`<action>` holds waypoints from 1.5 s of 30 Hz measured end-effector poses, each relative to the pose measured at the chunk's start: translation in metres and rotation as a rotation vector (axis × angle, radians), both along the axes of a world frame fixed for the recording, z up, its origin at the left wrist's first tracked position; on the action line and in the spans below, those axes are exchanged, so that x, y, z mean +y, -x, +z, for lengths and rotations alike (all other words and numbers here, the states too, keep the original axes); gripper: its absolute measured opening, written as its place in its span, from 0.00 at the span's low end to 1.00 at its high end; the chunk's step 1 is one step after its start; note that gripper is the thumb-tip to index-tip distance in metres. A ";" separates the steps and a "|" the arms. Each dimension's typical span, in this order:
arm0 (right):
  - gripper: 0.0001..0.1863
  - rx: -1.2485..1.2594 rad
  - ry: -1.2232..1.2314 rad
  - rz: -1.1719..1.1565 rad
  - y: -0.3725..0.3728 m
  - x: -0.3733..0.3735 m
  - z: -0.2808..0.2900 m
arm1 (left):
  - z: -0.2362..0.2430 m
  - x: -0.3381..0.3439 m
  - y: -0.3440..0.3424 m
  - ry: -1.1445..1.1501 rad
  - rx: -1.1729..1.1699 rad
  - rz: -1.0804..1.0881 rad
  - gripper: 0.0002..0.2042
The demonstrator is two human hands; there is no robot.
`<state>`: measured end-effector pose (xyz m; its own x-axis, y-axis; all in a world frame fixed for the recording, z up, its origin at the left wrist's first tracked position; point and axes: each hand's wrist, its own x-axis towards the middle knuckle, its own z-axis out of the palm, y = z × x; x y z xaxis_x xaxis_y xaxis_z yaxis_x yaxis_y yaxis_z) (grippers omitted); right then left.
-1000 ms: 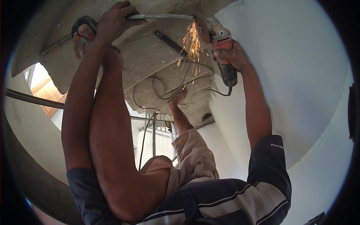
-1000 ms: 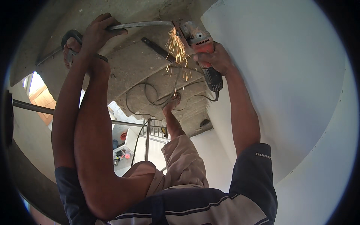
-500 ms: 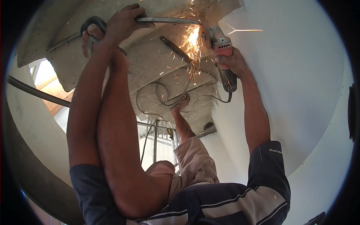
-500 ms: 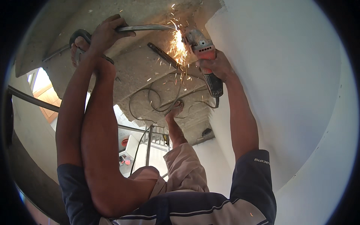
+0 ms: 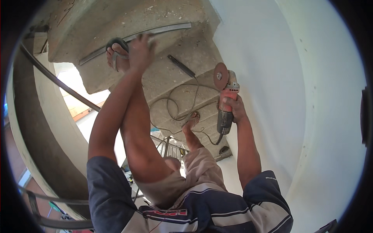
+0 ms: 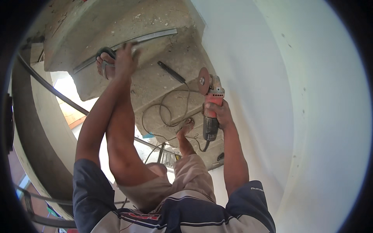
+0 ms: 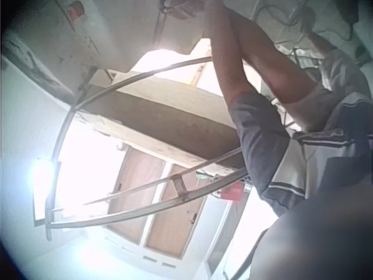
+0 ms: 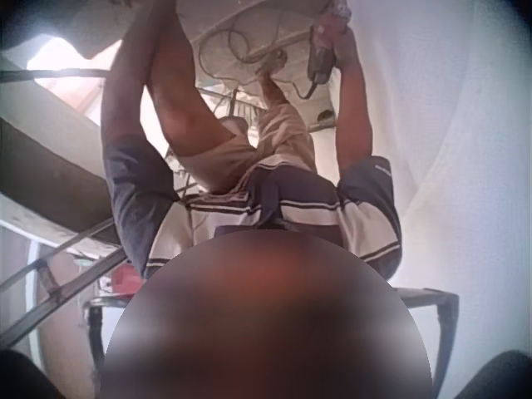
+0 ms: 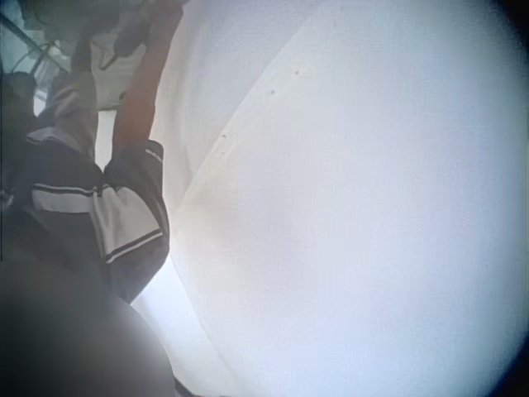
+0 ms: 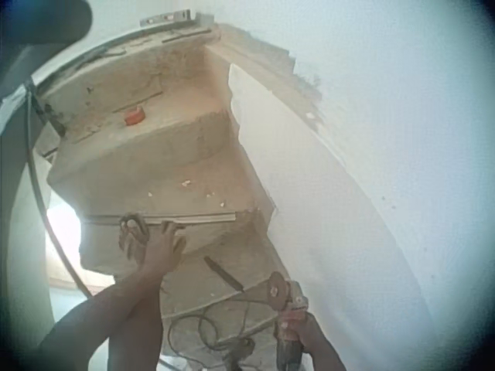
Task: Cutting a metal bar using an angle grinder on a staircase.
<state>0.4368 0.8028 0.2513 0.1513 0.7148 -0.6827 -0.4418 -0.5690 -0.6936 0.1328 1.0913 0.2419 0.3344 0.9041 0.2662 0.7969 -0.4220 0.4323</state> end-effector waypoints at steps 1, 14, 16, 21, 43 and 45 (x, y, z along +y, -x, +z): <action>0.26 0.040 0.001 -0.012 0.004 -0.003 0.012 | 0.012 -0.023 -0.001 0.371 -0.029 -0.145 0.28; 0.28 -0.045 -0.130 -0.027 0.065 0.000 0.070 | 0.157 -0.281 -0.098 1.369 -0.420 -0.130 0.33; 0.27 0.136 -0.134 -0.136 0.067 -0.011 0.065 | 0.134 -0.312 -0.101 1.367 -0.518 0.007 0.32; 0.26 0.412 -0.033 -0.199 0.082 -0.042 0.070 | 0.109 -0.363 -0.099 1.217 -0.676 0.330 0.33; 0.35 -0.411 0.056 0.467 -0.012 -0.095 -0.040 | -0.080 -0.364 -0.073 0.813 -0.283 -0.197 0.21; 0.33 -0.272 0.064 0.418 -0.014 -0.098 -0.043 | -0.105 -0.269 -0.013 0.543 -0.150 0.089 0.24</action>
